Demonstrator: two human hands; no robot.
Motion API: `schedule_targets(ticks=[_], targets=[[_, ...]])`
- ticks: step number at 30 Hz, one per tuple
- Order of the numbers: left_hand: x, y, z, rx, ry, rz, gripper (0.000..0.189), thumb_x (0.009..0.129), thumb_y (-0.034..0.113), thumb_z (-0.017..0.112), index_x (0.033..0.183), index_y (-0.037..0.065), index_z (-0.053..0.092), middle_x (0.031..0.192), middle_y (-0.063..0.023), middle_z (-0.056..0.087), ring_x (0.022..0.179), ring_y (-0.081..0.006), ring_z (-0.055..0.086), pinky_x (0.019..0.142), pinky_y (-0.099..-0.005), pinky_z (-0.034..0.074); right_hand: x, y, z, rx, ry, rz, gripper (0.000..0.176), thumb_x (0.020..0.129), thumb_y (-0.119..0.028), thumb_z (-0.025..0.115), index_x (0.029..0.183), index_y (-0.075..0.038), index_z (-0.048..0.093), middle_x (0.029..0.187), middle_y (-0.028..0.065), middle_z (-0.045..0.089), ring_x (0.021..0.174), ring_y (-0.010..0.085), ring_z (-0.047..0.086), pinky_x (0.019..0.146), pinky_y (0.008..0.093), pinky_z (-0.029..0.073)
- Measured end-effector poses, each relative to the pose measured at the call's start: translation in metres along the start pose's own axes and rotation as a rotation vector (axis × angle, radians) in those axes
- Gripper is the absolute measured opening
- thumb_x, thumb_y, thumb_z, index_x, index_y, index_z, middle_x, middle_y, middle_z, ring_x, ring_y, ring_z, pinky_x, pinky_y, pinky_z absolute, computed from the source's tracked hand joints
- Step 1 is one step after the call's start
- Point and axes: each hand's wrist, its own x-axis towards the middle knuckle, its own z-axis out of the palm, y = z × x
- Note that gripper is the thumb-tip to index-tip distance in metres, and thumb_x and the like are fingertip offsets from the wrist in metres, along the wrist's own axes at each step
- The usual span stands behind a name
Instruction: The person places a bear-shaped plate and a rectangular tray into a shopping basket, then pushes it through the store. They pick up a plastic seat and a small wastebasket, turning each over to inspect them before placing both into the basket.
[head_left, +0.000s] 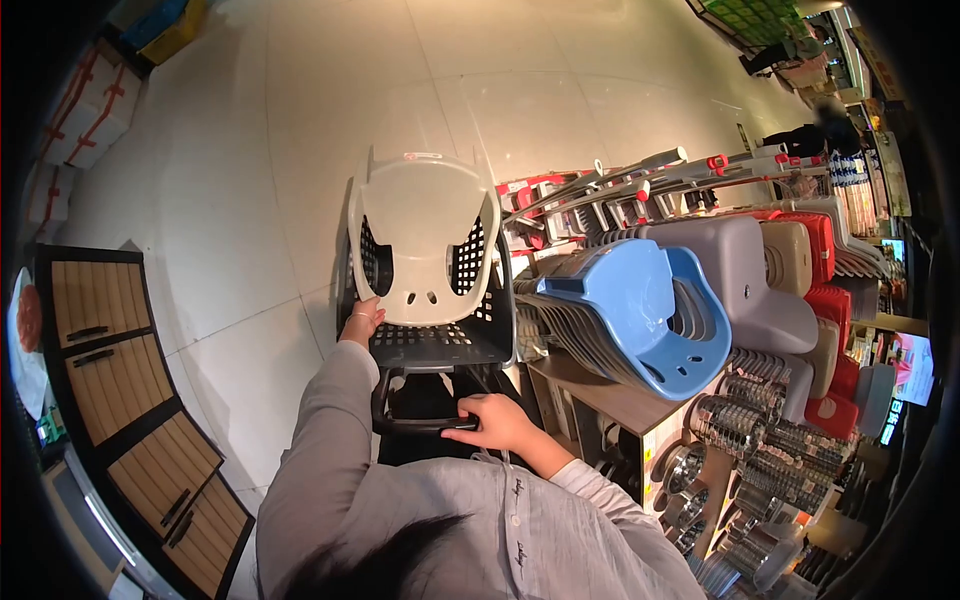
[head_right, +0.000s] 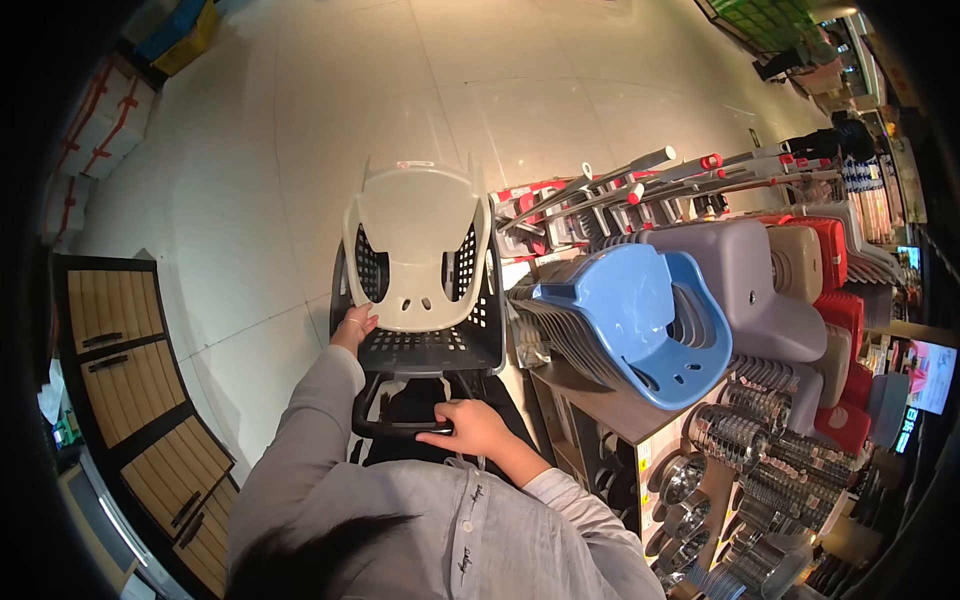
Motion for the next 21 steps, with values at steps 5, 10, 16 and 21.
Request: schedule_targets(ticks=[5, 10, 16, 21], targets=[[0.026, -0.002, 0.011, -0.036, 0.109, -0.07, 0.037, 0.078, 0.015, 0.057, 0.111, 0.008, 0.045, 0.099, -0.0107, 0.052, 0.076, -0.022, 0.058, 0.066, -0.032, 0.05, 0.001, 0.002, 0.001, 0.006, 0.042, -0.025, 0.042, 0.073, -0.041, 0.063, 0.061, -0.003, 0.052, 0.056, 0.0085, 0.054, 0.048, 0.0247, 0.056, 0.046, 0.0323, 0.043], [0.018, 0.015, 0.035, -0.017, 0.359, -0.152, 0.039, 0.076, 0.015, 0.056, 0.113, 0.007, 0.046, 0.103, -0.0122, 0.052, 0.082, -0.0238, 0.057, 0.063, -0.0322, 0.051, 0.002, 0.005, 0.003, -0.026, 0.063, -0.008, 0.038, 0.071, -0.037, 0.066, 0.061, -0.004, 0.053, 0.056, 0.0077, 0.054, 0.051, 0.0241, 0.056, 0.046, 0.0325, 0.044], [0.022, 0.007, 0.028, 0.037, 0.359, -0.101, 0.039, 0.079, 0.017, 0.054, 0.116, 0.005, 0.045, 0.111, -0.0125, 0.049, 0.088, -0.0243, 0.056, 0.059, -0.0284, 0.051, 0.002, 0.009, 0.001, 0.002, 0.083, -0.022, 0.03, 0.065, -0.03, 0.072, 0.064, -0.005, 0.055, 0.056, 0.0061, 0.054, 0.05, 0.0229, 0.055, 0.045, 0.0309, 0.043], [0.018, 0.008, 0.021, -0.02, 0.276, -0.125, 0.033, 0.083, 0.019, 0.053, 0.112, 0.004, 0.047, 0.108, -0.0099, 0.05, 0.086, -0.0226, 0.058, 0.058, -0.0239, 0.051, 0.006, 0.013, -0.004, -0.038, 0.098, -0.027, 0.03, 0.066, -0.03, 0.071, 0.063, -0.005, 0.055, 0.057, 0.0066, 0.055, 0.051, 0.0228, 0.056, 0.046, 0.0307, 0.044]])
